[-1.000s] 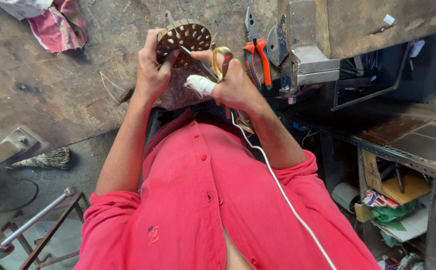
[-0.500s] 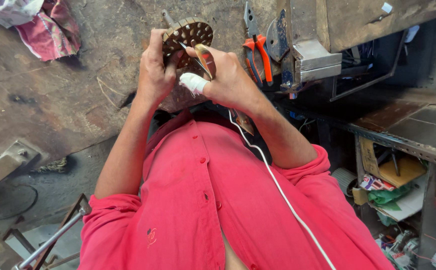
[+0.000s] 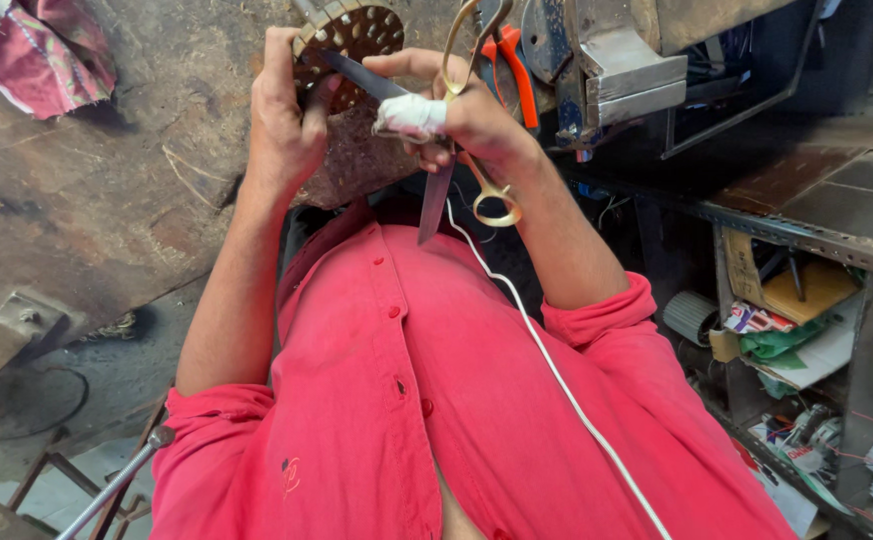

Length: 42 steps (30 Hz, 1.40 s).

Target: The person uses scissors to trim and adjust a perforated metal disc with a central shaft, then uses a metal file to smooth the shaft. The person handles the disc and shaft repeatedly, rotating and repositioning them on a workbench.

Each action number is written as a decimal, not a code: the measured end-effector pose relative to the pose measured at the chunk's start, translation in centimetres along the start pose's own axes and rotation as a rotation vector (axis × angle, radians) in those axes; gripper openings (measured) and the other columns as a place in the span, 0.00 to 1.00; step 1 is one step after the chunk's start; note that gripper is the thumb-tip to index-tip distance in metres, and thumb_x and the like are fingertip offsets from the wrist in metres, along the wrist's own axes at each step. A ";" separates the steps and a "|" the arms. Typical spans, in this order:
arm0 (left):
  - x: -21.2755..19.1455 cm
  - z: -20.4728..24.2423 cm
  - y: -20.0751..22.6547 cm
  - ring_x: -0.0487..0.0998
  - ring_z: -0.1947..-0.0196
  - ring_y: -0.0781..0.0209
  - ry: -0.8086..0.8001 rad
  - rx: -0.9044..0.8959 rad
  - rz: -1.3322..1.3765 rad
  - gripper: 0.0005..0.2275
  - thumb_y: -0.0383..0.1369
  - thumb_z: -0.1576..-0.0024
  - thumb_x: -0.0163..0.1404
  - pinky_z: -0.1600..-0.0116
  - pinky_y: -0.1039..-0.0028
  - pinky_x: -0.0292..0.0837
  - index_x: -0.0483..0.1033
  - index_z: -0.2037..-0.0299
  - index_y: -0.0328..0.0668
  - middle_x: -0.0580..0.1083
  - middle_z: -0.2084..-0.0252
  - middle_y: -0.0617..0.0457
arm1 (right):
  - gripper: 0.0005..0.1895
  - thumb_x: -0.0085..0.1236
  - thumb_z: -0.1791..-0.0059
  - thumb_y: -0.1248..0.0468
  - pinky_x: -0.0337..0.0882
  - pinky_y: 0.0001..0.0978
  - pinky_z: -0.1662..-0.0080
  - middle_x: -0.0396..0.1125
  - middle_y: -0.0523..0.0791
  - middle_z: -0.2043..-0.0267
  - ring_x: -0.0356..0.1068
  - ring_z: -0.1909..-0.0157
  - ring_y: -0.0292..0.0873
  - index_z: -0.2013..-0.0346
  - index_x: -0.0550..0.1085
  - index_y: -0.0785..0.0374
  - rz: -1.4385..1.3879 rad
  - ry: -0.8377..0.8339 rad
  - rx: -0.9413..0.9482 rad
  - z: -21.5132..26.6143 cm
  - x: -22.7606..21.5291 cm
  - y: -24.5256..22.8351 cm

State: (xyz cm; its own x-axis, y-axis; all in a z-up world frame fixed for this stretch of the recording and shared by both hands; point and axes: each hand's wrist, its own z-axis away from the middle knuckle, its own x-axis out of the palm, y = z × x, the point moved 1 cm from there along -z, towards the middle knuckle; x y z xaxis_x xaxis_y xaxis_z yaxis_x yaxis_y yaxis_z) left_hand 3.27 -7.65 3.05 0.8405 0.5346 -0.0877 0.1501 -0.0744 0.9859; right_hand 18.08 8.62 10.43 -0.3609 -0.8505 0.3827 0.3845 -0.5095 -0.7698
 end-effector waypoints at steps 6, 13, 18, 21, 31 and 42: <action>0.0 0.0 -0.5 0.84 0.52 0.58 0.012 -0.024 -0.012 0.14 0.14 0.31 0.48 0.49 0.69 0.80 0.61 0.42 0.36 0.79 0.53 0.45 | 0.27 0.67 0.50 0.60 0.63 0.25 0.76 0.72 0.44 0.72 0.65 0.80 0.32 0.37 0.73 0.64 0.312 0.152 -0.042 0.7 0.3 0.2; 0.1 -0.3 -0.5 0.83 0.50 0.57 0.015 -0.001 -0.030 0.14 0.14 0.31 0.48 0.47 0.69 0.80 0.60 0.42 0.35 0.78 0.51 0.45 | 0.26 0.72 0.50 0.59 0.72 0.28 0.64 0.71 0.44 0.66 0.72 0.67 0.34 0.41 0.72 0.66 0.932 0.161 -0.457 -0.5 2.7 -1.7; 0.3 0.0 -0.5 0.84 0.49 0.59 0.002 -0.010 -0.021 0.16 0.15 0.31 0.47 0.48 0.70 0.83 0.58 0.38 0.37 0.78 0.51 0.46 | 0.28 0.70 0.52 0.61 0.69 0.29 0.73 0.72 0.42 0.64 0.69 0.75 0.33 0.40 0.72 0.66 0.618 0.043 -0.131 -0.9 1.7 -1.9; 0.2 -0.4 -0.3 0.84 0.49 0.58 -0.013 -0.021 -0.027 0.14 0.14 0.30 0.47 0.48 0.69 0.82 0.60 0.39 0.37 0.78 0.51 0.45 | 0.31 0.72 0.50 0.64 0.69 0.27 0.71 0.73 0.43 0.60 0.68 0.73 0.31 0.35 0.70 0.68 0.510 -0.001 -0.218 -0.7 0.8 -1.6; 0.7 -0.8 0.0 0.81 0.49 0.61 -0.013 0.001 -0.044 0.14 0.12 0.32 0.47 0.42 0.68 0.79 0.61 0.42 0.34 0.77 0.52 0.45 | 0.29 0.62 0.48 0.66 0.67 0.26 0.74 0.72 0.48 0.70 0.67 0.79 0.34 0.33 0.67 0.70 -0.184 -0.134 -0.118 -0.8 -3.2 2.7; 0.8 -0.8 0.4 0.83 0.52 0.61 0.020 -0.042 -0.078 0.15 0.13 0.33 0.49 0.48 0.71 0.79 0.61 0.41 0.34 0.80 0.54 0.46 | 0.30 0.70 0.53 0.61 0.69 0.25 0.76 0.73 0.45 0.70 0.68 0.79 0.31 0.38 0.72 0.66 0.517 0.050 -0.122 0.0 -0.5 -1.8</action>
State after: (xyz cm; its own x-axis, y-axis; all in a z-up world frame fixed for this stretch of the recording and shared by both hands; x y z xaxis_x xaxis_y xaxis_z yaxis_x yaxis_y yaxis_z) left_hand 3.56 -6.54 3.46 0.8166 0.5539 -0.1625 0.1927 0.0037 0.9812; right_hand 17.56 9.95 11.68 -0.1921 -0.9777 -0.0846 0.4220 -0.0044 -0.9066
